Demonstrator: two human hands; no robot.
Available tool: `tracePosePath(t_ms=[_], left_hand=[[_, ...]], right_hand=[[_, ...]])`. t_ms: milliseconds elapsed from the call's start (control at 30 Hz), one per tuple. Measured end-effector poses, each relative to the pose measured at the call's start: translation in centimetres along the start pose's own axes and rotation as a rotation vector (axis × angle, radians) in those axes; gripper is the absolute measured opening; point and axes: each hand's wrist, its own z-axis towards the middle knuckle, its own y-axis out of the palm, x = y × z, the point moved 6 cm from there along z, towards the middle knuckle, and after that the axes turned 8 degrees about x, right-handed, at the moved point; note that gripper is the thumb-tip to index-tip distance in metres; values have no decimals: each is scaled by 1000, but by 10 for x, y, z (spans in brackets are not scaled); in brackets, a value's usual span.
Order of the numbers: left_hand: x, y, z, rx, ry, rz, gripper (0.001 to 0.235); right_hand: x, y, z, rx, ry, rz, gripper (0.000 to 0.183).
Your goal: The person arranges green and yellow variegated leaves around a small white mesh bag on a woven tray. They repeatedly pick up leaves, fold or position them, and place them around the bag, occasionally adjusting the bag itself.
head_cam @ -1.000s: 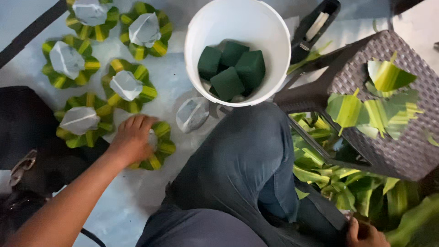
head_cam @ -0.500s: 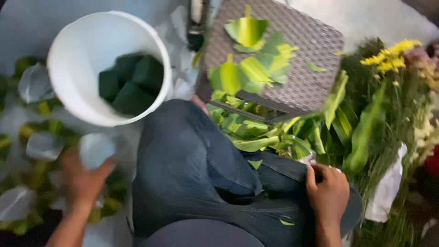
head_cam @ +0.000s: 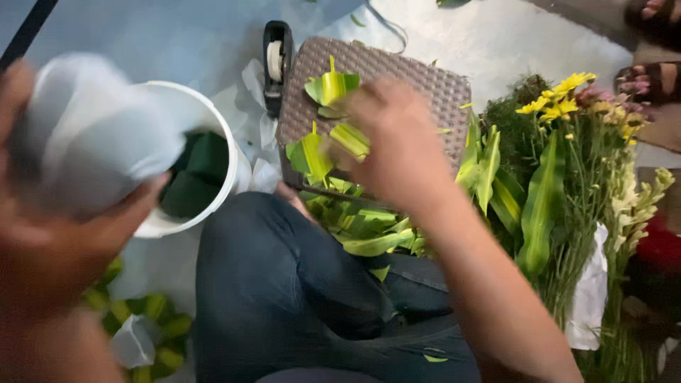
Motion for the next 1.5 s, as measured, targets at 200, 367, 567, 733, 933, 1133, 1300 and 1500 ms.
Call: tracePosePath(t_ms=[200,367,567,733,933,1133,1300,1500], left_hand=[[43,61,89,178,247,-137,82],[44,109,116,273,-21,-294,76],[12,151,97,102,-47,-316,81],[5,155,102,-119,20,-352,89],[17,171,99,-372,13,-371,93],[21,167,99,-386,-12,-411,94],[35,185,95,-434,1,-404,97],[78,239,77,-641,142,-358,92]], right_hand=[[4,63,-45,-189,-287,-133,63],[53,51,-48,-225,-138,-113,57],[75,34,-31,-212,-73,-3,56],[70,17,-23,-159,130,140,60],[76,25,-8,-129,118,-146,57],[87,13,2,-184,478,147,21],[119,-13,-40,53,933,746,17],[157,-29,-115,390,1158,977,27]])
